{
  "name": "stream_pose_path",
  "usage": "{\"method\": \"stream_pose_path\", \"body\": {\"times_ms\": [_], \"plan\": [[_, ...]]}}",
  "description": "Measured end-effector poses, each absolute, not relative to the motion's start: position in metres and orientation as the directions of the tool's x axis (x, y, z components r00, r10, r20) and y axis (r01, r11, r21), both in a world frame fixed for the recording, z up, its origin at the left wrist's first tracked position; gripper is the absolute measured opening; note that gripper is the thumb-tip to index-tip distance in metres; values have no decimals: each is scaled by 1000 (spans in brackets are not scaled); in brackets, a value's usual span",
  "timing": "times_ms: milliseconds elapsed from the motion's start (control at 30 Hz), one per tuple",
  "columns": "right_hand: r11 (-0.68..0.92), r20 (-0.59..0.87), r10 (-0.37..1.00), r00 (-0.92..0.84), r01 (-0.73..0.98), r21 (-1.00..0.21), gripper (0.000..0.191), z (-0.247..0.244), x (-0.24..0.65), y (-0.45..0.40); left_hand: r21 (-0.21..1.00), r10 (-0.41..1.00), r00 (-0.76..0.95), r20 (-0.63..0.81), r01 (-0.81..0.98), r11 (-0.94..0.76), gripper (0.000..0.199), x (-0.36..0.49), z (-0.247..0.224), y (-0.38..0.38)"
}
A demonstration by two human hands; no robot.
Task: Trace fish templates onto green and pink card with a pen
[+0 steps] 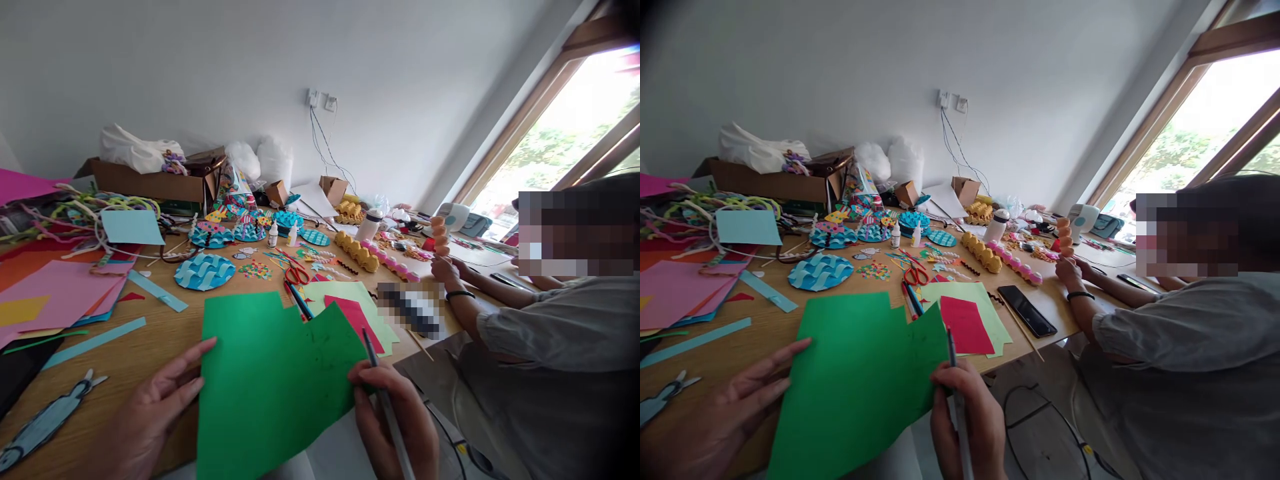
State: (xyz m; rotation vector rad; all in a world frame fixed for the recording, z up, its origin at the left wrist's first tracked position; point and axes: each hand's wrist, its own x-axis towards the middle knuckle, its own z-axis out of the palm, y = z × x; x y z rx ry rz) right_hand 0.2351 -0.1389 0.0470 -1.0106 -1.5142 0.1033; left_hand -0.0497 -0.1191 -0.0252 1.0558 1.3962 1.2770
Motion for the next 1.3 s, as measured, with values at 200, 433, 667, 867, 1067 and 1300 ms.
{"method": "stream_pose_path", "body": {"times_ms": [200, 433, 667, 867, 1067, 1300], "plan": [[286, 761, 575, 301, 798, -531, 10, 28, 283, -117, 999, 999, 32, 31, 35, -32, 56, 28, 63, -76], [122, 687, 666, 291, 866, -485, 28, 20, 351, -65, 976, 964, 254, 85, 171, -132, 44, 94, 59, 8], [97, 591, 785, 185, 906, -413, 34, 2, 385, -37, 925, 911, 410, 54, 322, -200, 31, 116, 41, 48], [-87, 591, 772, 232, 961, -263, 33, -9, 396, -29, 842, 890, 429, 155, 413, -346, 25, 82, 54, 38], [147, 637, 765, 94, 937, -316, 35, 8, 359, -33, 814, 948, 282, 150, 509, -281, 42, -3, 75, 12], [448, 680, 715, -161, 852, -270, 22, 30, 278, -37, 836, 985, 19, 170, 526, -154, 44, -91, 95, -22]]}}
